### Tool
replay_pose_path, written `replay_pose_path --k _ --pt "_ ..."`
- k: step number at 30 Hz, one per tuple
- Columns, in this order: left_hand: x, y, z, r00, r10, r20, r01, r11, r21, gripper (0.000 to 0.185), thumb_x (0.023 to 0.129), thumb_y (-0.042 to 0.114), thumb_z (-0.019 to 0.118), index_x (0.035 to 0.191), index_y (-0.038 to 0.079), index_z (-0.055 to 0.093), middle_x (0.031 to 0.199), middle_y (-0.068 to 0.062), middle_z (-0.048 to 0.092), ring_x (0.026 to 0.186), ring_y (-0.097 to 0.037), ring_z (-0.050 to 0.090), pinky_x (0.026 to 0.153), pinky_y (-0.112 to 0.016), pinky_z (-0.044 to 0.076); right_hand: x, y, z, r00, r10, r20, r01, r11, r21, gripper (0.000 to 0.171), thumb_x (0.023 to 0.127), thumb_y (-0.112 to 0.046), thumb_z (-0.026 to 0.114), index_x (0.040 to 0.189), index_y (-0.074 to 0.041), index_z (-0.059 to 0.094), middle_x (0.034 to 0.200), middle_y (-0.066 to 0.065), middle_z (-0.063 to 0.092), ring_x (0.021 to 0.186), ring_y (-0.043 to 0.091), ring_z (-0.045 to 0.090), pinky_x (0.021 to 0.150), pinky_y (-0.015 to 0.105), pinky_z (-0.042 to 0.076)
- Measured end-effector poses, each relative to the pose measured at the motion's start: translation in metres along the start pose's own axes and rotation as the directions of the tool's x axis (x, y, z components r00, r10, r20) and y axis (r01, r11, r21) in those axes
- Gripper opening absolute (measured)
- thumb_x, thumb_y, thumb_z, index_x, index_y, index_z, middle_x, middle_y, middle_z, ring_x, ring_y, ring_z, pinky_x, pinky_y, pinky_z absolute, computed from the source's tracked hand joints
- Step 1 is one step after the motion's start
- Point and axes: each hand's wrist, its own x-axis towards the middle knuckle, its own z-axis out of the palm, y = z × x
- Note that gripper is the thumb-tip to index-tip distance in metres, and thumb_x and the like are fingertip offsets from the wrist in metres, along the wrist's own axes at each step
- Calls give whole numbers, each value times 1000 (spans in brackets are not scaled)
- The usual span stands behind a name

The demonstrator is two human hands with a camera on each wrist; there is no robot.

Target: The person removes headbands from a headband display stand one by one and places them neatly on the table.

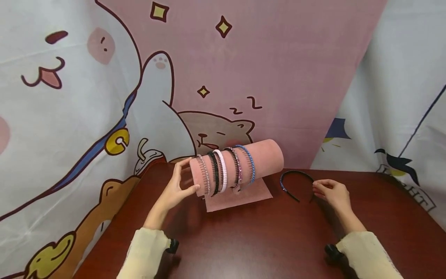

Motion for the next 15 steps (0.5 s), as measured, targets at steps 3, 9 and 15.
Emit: replay_pose_path --k 3,9,15 --pt "5 1 -1 1000 7 9 -7 1000 -16 86 86 11 75 152 14 20 157 -12 23 142 -41 32 111 -64 38 -4 -5 4 1000 1 3 -1 1000 0 50 97 -28 65 127 11 58 82 -20 70 77 -3 70 75 23 61" --pt "8 2 0 1000 8 20 -7 999 -40 85 85 10 75 151 15 21 156 -11 25 141 -40 34 111 -63 38 -13 -21 16 999 -31 32 29 997 77 45 96 -22 66 124 13 58 82 -20 69 77 -3 70 75 23 61" --pt "1 -1 0 1000 5 -2 -5 999 -35 85 85 9 74 151 13 22 155 -13 26 139 -38 36 110 -62 40 -23 -42 38 992 -90 90 77 987 138 42 96 -20 67 121 13 60 84 -18 71 79 -2 71 75 22 60"
